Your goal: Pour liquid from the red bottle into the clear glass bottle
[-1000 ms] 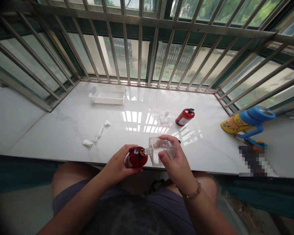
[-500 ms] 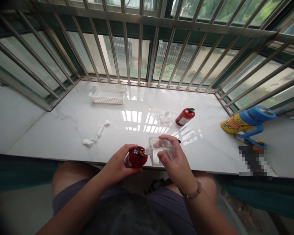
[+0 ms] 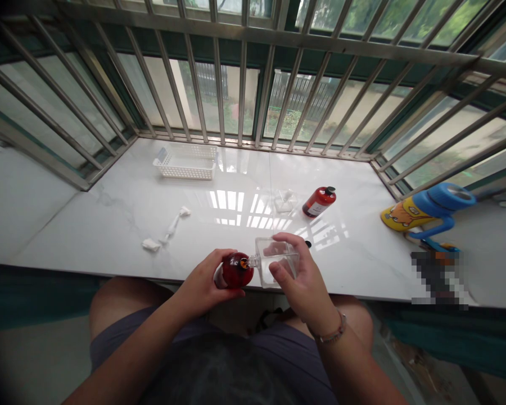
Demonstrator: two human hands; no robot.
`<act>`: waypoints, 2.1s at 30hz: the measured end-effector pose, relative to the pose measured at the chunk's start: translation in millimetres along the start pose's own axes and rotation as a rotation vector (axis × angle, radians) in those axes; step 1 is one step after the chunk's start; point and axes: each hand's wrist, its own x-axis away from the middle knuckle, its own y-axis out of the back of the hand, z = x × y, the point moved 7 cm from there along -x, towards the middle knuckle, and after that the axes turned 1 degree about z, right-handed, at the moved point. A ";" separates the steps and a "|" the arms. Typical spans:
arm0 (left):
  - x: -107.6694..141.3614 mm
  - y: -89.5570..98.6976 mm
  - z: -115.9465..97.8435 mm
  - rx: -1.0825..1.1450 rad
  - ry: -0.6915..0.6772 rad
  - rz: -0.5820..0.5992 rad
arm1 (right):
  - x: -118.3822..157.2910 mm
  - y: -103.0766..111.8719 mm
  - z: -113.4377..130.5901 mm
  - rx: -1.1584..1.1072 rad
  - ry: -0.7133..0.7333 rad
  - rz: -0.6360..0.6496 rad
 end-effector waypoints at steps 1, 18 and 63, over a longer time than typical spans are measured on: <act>0.0 0.0 0.5 0.000 0.002 -0.001 | 0.1 -0.1 -0.4 -0.004 -0.001 0.001; -0.1 -0.4 0.7 -0.001 0.004 0.006 | 1.4 -1.5 -4.2 -0.014 -0.026 0.022; 1.4 -4.9 6.6 -0.004 -0.010 0.018 | 0.7 -3.6 0.1 0.088 0.086 0.065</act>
